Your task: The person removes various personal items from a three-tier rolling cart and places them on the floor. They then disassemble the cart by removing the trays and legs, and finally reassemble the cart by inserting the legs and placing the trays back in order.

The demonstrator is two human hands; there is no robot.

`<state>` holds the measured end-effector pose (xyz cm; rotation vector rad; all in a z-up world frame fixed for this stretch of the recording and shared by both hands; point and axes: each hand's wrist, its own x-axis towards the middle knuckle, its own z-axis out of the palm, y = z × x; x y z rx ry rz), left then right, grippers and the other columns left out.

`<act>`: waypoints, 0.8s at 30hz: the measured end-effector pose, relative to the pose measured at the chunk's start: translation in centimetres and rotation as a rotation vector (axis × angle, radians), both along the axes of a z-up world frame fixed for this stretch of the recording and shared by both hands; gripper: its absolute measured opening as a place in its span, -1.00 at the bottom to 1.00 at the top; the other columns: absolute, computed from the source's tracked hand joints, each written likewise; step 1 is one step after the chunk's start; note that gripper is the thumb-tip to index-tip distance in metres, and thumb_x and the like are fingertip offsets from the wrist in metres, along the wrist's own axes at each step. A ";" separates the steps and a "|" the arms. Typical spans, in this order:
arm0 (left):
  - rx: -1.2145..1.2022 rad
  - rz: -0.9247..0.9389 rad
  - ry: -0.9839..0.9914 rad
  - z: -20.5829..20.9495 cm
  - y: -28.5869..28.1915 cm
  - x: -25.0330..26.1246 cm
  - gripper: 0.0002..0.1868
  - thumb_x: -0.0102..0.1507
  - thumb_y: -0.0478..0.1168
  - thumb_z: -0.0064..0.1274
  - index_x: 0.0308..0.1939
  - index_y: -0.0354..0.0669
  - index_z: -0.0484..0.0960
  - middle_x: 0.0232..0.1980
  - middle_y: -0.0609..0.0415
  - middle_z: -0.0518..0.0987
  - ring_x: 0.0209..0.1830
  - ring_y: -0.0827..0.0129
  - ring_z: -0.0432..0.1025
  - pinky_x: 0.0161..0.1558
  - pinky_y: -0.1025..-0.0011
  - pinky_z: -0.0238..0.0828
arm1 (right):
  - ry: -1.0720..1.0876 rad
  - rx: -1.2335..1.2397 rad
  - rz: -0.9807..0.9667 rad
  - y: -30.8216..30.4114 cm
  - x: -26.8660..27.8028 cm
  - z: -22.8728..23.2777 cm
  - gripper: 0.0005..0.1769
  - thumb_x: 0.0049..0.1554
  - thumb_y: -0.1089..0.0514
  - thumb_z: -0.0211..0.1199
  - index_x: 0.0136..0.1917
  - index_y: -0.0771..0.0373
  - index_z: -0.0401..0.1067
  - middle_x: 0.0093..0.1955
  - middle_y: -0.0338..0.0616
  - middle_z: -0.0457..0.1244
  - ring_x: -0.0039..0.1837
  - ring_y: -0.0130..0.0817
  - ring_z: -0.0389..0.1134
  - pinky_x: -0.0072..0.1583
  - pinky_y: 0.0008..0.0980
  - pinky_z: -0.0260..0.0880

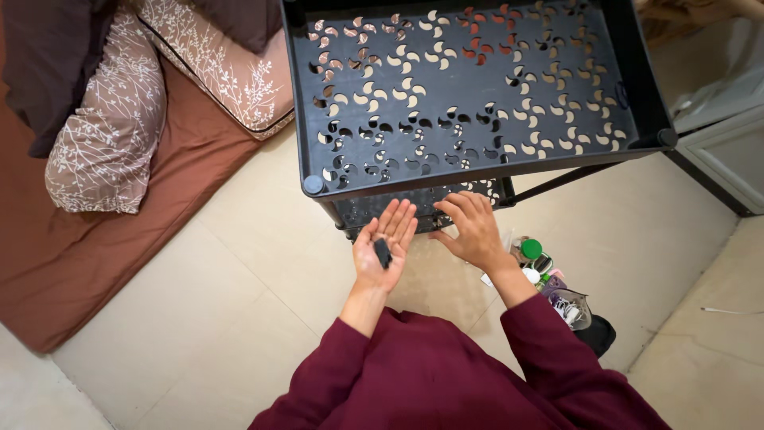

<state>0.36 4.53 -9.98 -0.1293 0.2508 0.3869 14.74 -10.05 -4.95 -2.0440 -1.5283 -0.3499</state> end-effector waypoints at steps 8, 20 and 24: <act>-0.073 0.060 0.057 -0.2 -0.1 0.7 -0.46 0.35 -0.25 -0.31 0.36 -0.50 0.35 0.46 -0.32 0.37 0.54 -0.04 0.21 0.54 0.10 0.08 | -0.210 -0.027 0.017 0.1 1.1 -3.2 -0.48 -0.06 0.12 0.55 0.14 0.18 0.45 0.09 -0.19 0.33 0.21 -0.16 0.32 0.25 -0.09 0.27; -0.144 0.105 0.098 -0.7 -0.2 1.6 -0.42 0.32 -0.24 -0.31 0.40 -0.48 0.33 0.49 -0.30 0.34 0.52 -0.09 0.21 0.50 0.08 0.13 | -0.209 0.082 0.059 0.2 2.2 -3.3 -0.53 -0.04 0.08 0.57 0.09 0.19 0.46 -0.01 -0.17 0.36 0.02 -0.21 0.39 0.02 -0.26 0.43; -0.124 0.127 0.106 -0.9 -0.5 1.8 -0.42 0.31 -0.24 -0.31 0.40 -0.44 0.34 0.49 -0.25 0.35 0.53 -0.06 0.21 0.50 0.07 0.13 | -0.063 -0.034 -0.054 -0.5 2.6 -4.0 -0.58 0.01 0.06 0.59 0.08 0.10 0.51 -0.09 -0.30 0.38 -0.13 -0.31 0.39 -0.08 -0.33 0.44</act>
